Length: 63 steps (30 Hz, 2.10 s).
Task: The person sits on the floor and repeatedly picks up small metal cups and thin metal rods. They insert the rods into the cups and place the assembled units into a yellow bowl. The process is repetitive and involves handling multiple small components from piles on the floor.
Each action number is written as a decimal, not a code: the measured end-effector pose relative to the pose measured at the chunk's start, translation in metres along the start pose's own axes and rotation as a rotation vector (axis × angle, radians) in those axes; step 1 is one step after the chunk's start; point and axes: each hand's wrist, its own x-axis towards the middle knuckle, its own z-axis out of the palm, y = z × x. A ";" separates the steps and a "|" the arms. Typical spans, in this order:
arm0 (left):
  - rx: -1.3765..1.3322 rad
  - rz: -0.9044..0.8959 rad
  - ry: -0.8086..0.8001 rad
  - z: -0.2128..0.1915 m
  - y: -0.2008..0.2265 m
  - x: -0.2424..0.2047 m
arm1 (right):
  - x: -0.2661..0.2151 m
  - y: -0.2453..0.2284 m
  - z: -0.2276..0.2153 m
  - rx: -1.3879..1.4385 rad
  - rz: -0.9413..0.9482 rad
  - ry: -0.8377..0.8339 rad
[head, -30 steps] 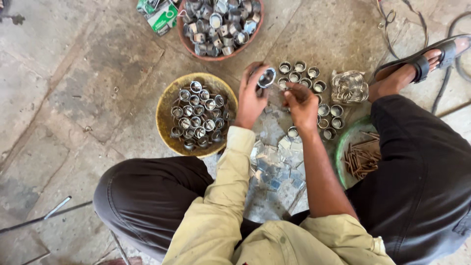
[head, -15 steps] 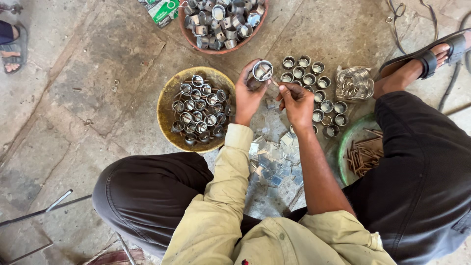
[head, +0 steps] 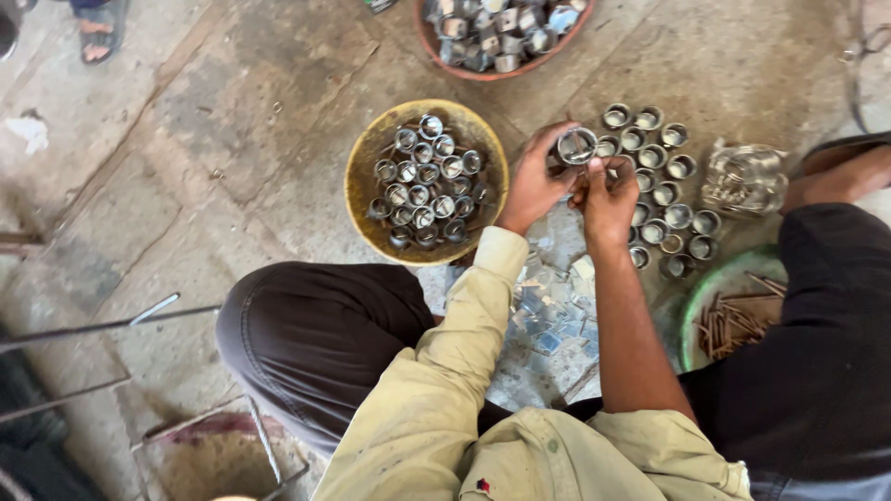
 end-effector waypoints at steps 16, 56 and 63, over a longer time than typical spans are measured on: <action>1.412 -0.673 -0.141 -0.272 -0.236 -0.039 | 0.035 0.082 -0.081 -0.289 0.334 0.013; 0.273 -0.241 0.041 0.054 -0.219 -0.092 | -0.032 0.100 -0.341 -0.991 0.789 1.036; -0.498 -0.519 0.317 0.032 -0.183 -0.074 | -0.042 0.104 -0.313 -1.258 0.671 0.791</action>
